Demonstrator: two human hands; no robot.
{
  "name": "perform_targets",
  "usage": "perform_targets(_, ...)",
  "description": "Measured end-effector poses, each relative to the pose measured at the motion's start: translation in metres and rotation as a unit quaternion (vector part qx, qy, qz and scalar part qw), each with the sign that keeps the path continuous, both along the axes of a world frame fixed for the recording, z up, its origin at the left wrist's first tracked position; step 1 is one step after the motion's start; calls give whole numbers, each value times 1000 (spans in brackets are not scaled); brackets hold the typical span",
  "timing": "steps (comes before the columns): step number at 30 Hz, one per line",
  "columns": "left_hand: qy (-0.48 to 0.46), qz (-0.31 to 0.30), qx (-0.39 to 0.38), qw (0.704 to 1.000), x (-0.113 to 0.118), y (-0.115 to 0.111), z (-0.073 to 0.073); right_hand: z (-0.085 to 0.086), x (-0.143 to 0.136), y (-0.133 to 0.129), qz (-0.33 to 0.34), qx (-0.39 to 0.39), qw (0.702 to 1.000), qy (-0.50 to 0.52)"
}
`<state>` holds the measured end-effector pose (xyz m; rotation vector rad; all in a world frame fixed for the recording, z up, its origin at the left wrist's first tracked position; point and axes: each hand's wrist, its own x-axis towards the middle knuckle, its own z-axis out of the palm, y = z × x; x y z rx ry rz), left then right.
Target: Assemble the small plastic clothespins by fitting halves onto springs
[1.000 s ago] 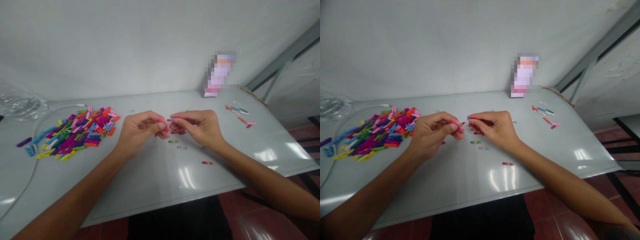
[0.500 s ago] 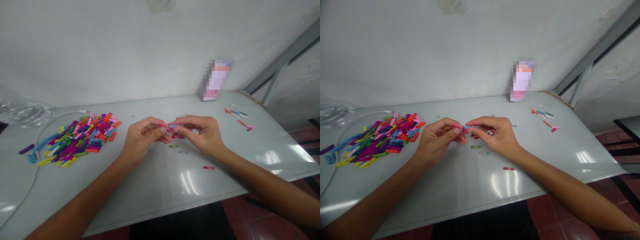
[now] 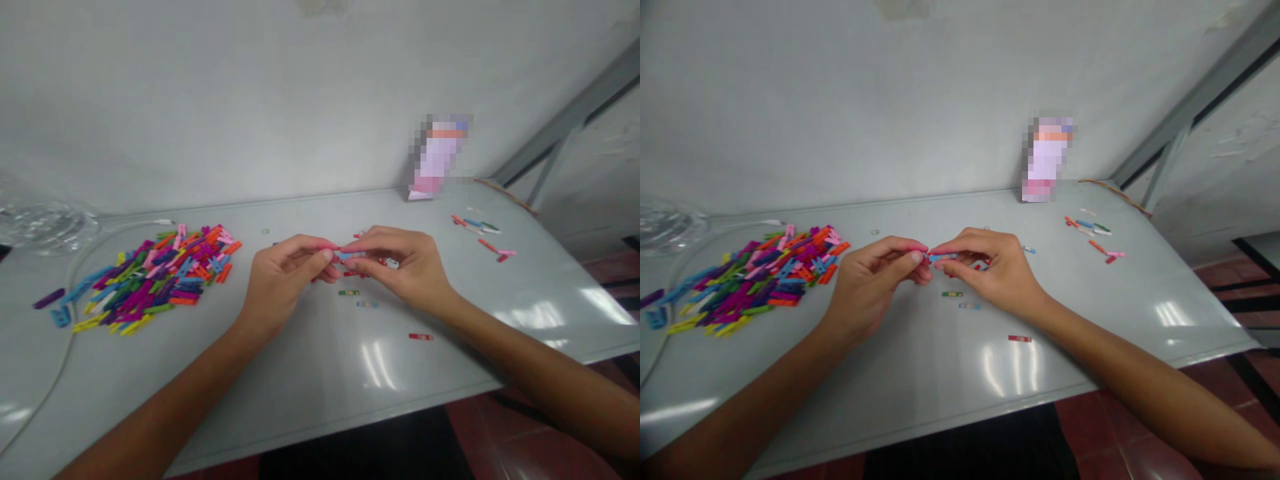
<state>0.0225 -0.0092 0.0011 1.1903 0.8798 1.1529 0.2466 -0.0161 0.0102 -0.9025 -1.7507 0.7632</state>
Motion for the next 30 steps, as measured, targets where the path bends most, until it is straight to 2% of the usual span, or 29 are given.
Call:
perform_targets(14, 28, 34, -22, 999, 4, -3, 3, -3, 0, -2, -18, 108, 993, -45)
perform_targets(26, 28, 11, -17, 999, 4, -4, 5, -5, 0, -3, -31, 110, 990, -81)
perform_targets(30, 40, 4, -1, 999, 3, -3, 5, -6, 0, -3, -42, 65, 994, -72)
